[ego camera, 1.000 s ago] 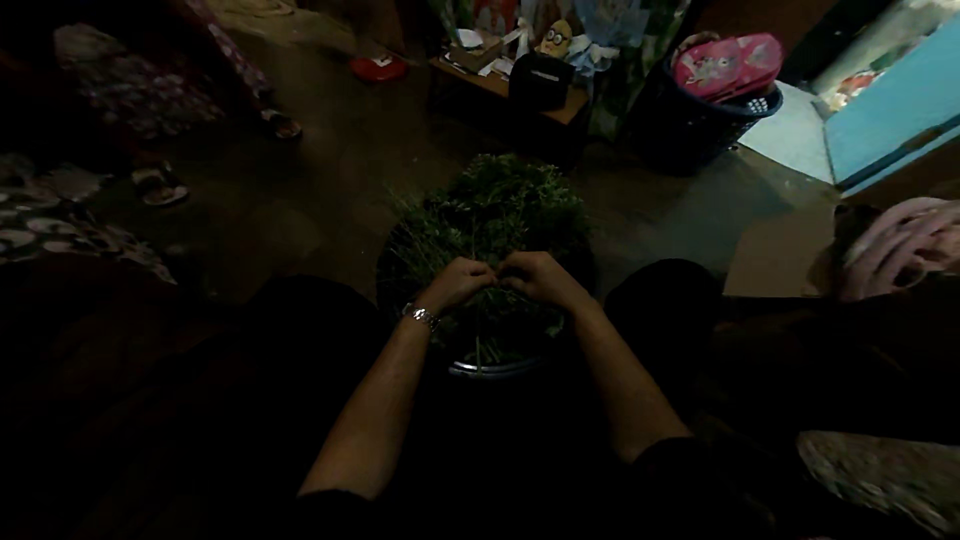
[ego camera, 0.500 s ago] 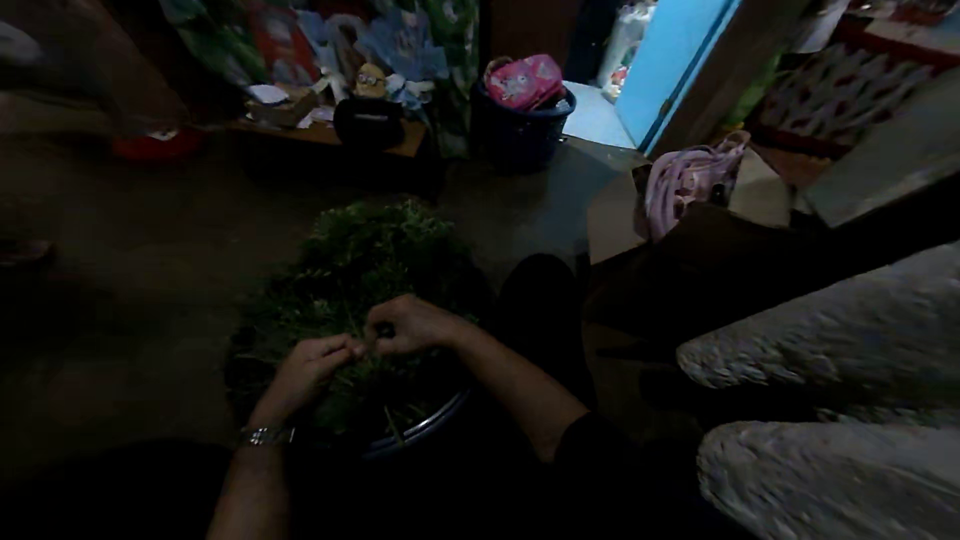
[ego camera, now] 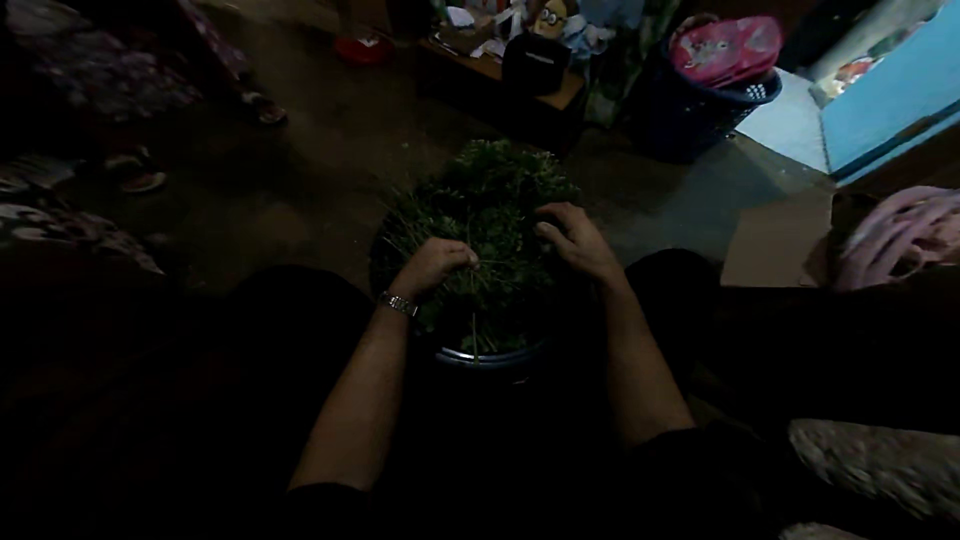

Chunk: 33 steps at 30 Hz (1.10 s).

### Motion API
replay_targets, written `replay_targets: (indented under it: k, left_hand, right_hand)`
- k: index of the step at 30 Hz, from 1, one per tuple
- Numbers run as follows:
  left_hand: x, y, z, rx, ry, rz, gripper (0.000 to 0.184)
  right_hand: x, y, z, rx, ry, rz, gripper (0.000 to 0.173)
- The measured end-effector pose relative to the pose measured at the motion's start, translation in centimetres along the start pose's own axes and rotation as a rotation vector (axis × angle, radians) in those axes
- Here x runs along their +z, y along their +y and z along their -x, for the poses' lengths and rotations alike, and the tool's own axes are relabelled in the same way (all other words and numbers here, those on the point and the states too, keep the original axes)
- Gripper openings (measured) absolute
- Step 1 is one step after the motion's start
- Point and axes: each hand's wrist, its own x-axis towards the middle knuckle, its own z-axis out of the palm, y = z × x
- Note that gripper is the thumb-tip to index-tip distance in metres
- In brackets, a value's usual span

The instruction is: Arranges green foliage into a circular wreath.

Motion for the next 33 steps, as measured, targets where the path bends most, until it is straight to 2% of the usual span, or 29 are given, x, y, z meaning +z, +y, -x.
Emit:
replay_targets:
  k: [5, 10, 14, 17, 21, 23, 28, 33]
  left_hand:
    - [-0.1, -0.2, -0.3, 0.019, -0.032, -0.012, 0.023]
    - [-0.1, -0.1, 0.1, 0.067, -0.111, -0.230, 0.019]
    - [0.6, 1.2, 0.1, -0.052, -0.218, -0.390, 0.022]
    - [2.0, 1.6, 0.5, -0.069, -0.208, -0.414, 0.025]
    - [2.9, 0.1, 0.6, 0.115, -0.109, -0.502, 0.024]
    - [3.1, 0.1, 0.6, 0.152, -0.077, -0.526, 0.022]
    - [3.1, 0.5, 0.7, 0.142, -0.005, -0.474, 0.019]
    - [2.5, 0.9, 0.5, 0.110, -0.070, -0.433, 0.023]
  right_hand:
    - [1.1, -0.4, 0.1, -0.013, -0.304, -0.118, 0.031]
    - [2.6, -1.7, 0.3, 0.039, -0.322, -0.060, 0.015]
    - [3.5, -2.5, 0.2, 0.076, -0.399, 0.065, 0.022]
    - [3.8, -3.1, 0.1, 0.086, -0.480, 0.102, 0.028]
    - [4.5, -3.2, 0.1, 0.055, -0.471, 0.124, 0.026]
    - [4.5, -3.2, 0.1, 0.028, -0.467, 0.111, 0.025]
    - [4.2, -3.3, 0.3, -0.007, -0.435, 0.031, 0.025]
    - [4.0, -3.1, 0.1, 0.031, -0.426, 0.049, 0.020]
